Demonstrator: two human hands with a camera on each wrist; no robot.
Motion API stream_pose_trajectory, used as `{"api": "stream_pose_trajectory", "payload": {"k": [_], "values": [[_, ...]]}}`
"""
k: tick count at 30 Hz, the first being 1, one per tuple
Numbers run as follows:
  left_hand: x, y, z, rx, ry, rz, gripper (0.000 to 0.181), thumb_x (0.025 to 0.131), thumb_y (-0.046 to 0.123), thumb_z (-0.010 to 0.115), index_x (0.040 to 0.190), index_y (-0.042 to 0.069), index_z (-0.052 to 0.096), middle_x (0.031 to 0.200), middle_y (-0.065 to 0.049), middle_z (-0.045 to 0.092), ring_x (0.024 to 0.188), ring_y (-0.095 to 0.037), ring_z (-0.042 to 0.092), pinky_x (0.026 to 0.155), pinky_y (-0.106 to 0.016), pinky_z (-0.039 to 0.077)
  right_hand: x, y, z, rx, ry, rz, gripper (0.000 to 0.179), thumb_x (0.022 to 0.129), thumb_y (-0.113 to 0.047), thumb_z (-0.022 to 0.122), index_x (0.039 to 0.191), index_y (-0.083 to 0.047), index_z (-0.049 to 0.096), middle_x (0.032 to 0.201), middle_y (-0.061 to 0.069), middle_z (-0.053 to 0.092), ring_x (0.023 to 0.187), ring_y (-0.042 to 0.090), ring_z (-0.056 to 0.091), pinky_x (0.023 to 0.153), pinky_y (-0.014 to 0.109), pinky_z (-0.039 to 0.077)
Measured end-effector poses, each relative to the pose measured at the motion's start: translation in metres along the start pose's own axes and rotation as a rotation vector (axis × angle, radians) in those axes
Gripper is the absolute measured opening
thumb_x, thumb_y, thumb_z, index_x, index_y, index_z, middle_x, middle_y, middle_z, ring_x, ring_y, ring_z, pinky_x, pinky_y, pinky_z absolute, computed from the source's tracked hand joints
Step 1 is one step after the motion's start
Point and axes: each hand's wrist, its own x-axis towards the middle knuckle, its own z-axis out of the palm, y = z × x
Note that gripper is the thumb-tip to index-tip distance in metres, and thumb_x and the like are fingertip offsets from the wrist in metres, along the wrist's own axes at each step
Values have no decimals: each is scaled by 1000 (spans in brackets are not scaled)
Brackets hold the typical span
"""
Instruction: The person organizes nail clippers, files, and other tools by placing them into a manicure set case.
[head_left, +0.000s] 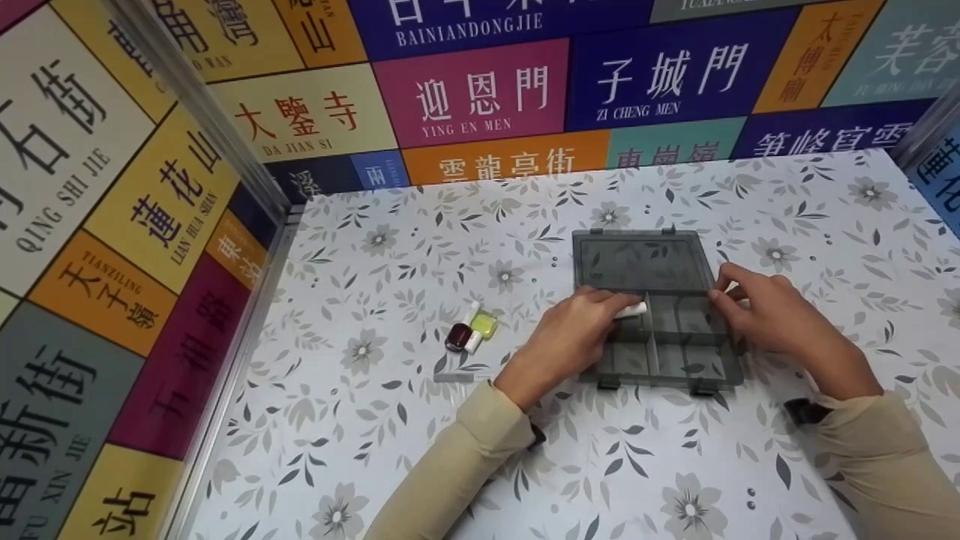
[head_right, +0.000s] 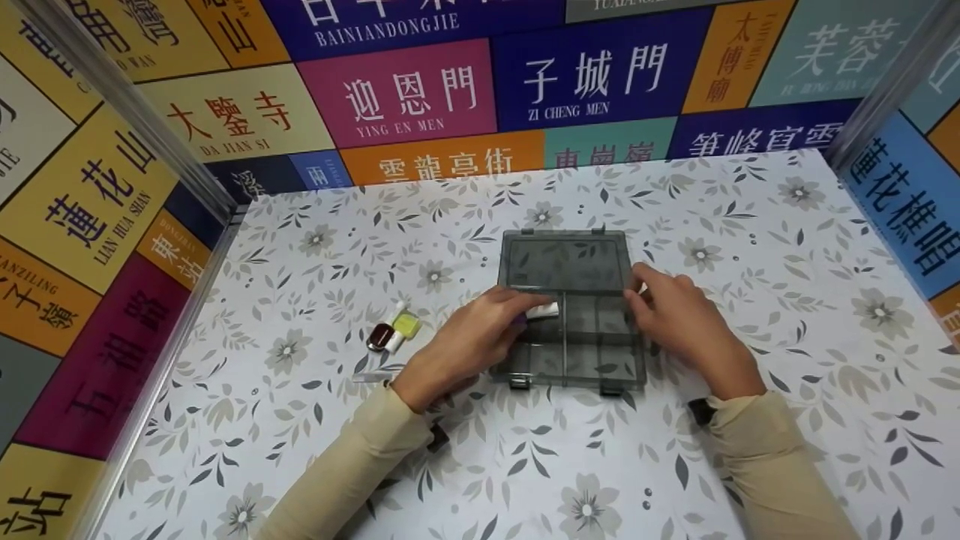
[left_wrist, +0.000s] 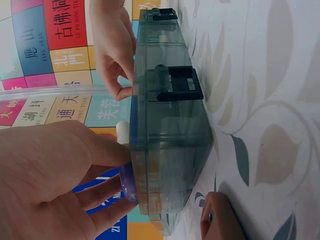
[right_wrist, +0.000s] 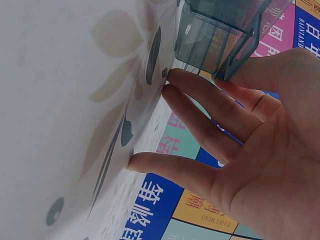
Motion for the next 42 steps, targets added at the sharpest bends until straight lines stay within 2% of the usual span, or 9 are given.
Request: {"api": "stream_pose_trajectory", "payload": {"k": [4, 8, 15, 20, 26, 34, 42], "values": [[-1, 0, 1, 4, -2, 1, 49, 103, 2, 64, 147, 24, 66, 134, 3, 76, 120, -17, 70, 92, -33, 64, 0, 0, 0, 2, 4, -5, 11, 111, -20, 59, 105, -10, 59, 111, 27, 80, 99, 47, 78, 70, 46, 56], [-1, -1, 2, 8, 0, 9, 47, 103, 2, 62, 145, 24, 67, 132, 3, 76, 117, -17, 71, 91, -33, 64, 1, 0, 0, -1, 6, -9, 11, 111, -19, 58, 106, -9, 60, 111, 27, 80, 101, 49, 78, 71, 49, 57], [-1, 0, 0, 7, -12, -2, 44, 104, 3, 61, 141, 24, 71, 133, 4, 76, 121, -18, 71, 93, -33, 64, 1, -1, 0, -7, 13, -8, 12, 112, -20, 58, 107, -9, 60, 111, 28, 80, 103, 51, 77, 74, 53, 57], [-2, 1, -4, 16, -11, -4, 39, 104, 5, 62, 138, 22, 72, 131, 4, 77, 121, -17, 71, 92, -32, 64, 1, -1, 0, -9, 10, -2, 12, 112, -21, 57, 108, -10, 60, 111, 28, 80, 102, 49, 78, 74, 51, 56], [-5, -1, -6, -17, -14, -15, 38, 104, 6, 65, 138, 21, 72, 134, 3, 76, 123, -16, 70, 96, -30, 63, 1, -1, 0, -18, 8, -10, 12, 112, -21, 58, 107, -9, 59, 112, 27, 80, 102, 49, 77, 73, 49, 56], [-8, -2, -7, -19, 14, -7, 39, 102, 2, 66, 135, 21, 74, 131, 3, 76, 121, -17, 71, 91, -31, 64, -1, -2, -2, -8, 17, -10, 12, 111, -19, 58, 103, -10, 57, 109, 28, 80, 101, 50, 77, 71, 45, 53], [-11, -3, -11, -67, -12, -18, 42, 97, 0, 70, 135, 18, 74, 133, 0, 76, 123, -18, 71, 97, -30, 63, 0, -1, 0, -7, 17, -11, 12, 112, -20, 57, 104, -11, 59, 109, 25, 81, 102, 48, 78, 74, 49, 55]]}}
